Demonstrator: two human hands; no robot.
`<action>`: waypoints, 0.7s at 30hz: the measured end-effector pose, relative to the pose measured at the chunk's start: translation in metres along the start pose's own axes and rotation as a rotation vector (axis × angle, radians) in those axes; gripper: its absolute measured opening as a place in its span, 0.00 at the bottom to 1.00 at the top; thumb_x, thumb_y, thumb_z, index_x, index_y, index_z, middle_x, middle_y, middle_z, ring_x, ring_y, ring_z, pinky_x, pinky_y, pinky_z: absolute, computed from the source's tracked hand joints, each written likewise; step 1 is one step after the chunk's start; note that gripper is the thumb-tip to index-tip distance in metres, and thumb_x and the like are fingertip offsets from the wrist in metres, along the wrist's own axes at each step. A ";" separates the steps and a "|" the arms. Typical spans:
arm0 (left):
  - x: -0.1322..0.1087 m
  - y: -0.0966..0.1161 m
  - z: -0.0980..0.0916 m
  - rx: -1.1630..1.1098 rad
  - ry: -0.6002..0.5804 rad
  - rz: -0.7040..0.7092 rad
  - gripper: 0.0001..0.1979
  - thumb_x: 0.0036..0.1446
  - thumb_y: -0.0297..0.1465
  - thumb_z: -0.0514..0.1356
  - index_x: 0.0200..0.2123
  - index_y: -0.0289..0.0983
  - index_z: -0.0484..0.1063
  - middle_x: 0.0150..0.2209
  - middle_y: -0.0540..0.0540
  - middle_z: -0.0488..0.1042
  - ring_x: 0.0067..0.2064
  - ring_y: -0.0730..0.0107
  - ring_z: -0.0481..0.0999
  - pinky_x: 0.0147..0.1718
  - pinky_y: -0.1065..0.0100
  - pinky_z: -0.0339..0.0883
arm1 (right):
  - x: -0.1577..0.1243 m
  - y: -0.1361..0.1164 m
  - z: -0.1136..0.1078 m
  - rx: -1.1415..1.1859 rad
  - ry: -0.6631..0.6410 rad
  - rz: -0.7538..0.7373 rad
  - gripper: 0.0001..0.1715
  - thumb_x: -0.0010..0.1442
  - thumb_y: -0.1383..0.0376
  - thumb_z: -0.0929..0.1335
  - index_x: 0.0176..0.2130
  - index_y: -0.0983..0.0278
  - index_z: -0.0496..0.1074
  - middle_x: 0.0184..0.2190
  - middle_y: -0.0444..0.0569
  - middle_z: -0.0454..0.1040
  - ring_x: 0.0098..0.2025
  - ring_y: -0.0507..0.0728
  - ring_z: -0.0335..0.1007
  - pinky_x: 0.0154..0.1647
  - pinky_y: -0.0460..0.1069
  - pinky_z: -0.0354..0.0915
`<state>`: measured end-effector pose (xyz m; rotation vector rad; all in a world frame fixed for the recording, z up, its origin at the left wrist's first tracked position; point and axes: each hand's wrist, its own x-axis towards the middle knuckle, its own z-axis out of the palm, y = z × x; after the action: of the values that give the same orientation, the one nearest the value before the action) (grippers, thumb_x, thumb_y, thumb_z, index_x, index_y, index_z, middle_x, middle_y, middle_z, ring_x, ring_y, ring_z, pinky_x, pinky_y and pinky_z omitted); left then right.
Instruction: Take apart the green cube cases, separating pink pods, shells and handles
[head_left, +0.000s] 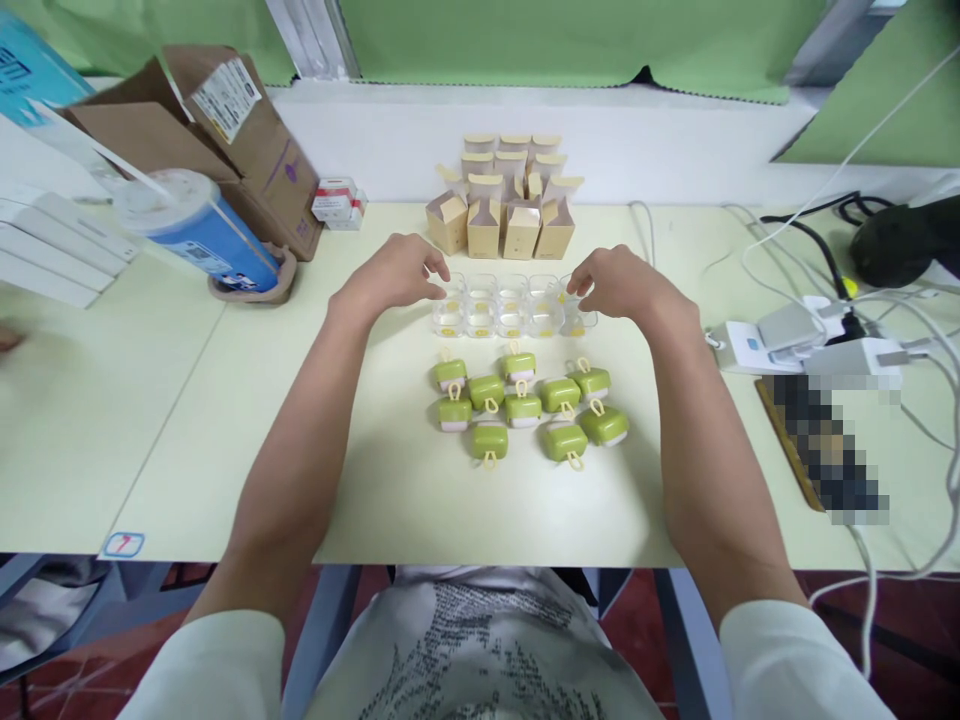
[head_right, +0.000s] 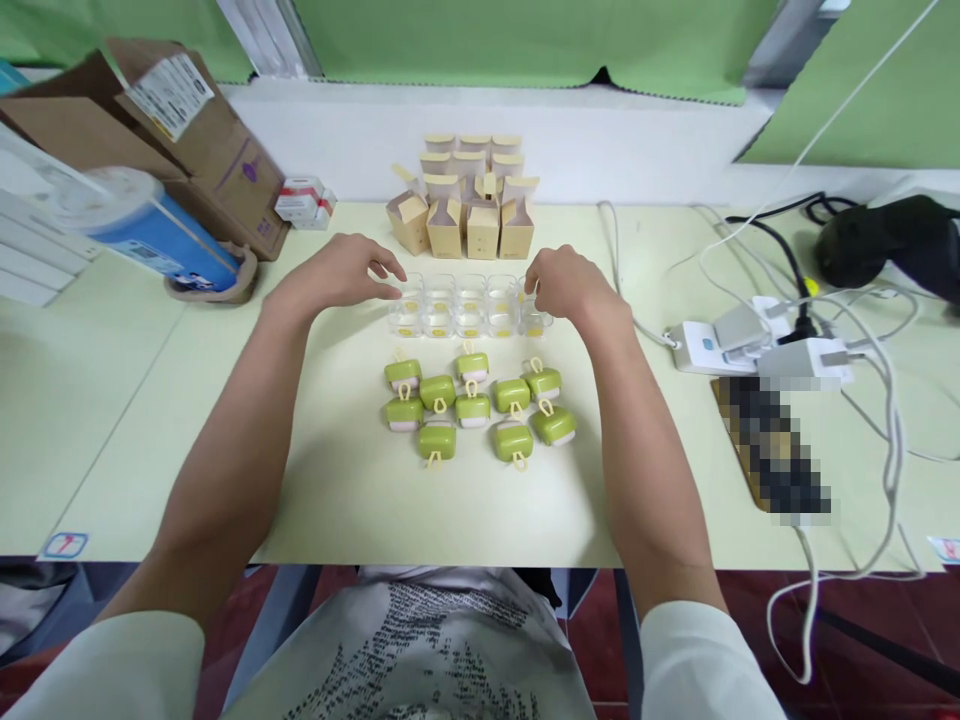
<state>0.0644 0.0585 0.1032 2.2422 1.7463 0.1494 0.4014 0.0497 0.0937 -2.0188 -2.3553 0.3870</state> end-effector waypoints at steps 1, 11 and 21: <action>0.000 0.001 0.003 0.003 0.009 0.006 0.12 0.63 0.32 0.74 0.50 0.43 0.90 0.51 0.44 0.89 0.56 0.54 0.87 0.54 0.64 0.75 | 0.001 0.001 0.001 0.008 0.004 -0.003 0.19 0.64 0.76 0.76 0.52 0.62 0.90 0.49 0.58 0.88 0.44 0.66 0.87 0.50 0.60 0.82; 0.001 0.004 0.008 -0.013 0.015 0.018 0.13 0.64 0.30 0.73 0.51 0.42 0.92 0.48 0.44 0.89 0.51 0.54 0.88 0.54 0.61 0.75 | 0.000 0.002 -0.008 0.153 0.006 0.015 0.17 0.69 0.76 0.70 0.47 0.65 0.91 0.46 0.58 0.91 0.53 0.68 0.87 0.54 0.61 0.81; -0.002 0.006 0.006 -0.043 0.039 -0.004 0.12 0.66 0.29 0.69 0.49 0.42 0.92 0.48 0.44 0.89 0.52 0.54 0.87 0.56 0.61 0.76 | 0.015 0.023 0.004 0.192 0.098 -0.027 0.09 0.70 0.66 0.75 0.42 0.63 0.91 0.43 0.56 0.90 0.55 0.70 0.84 0.66 0.68 0.77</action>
<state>0.0709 0.0548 0.0996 2.2198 1.7505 0.2291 0.4210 0.0667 0.0834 -1.8748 -2.1935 0.4812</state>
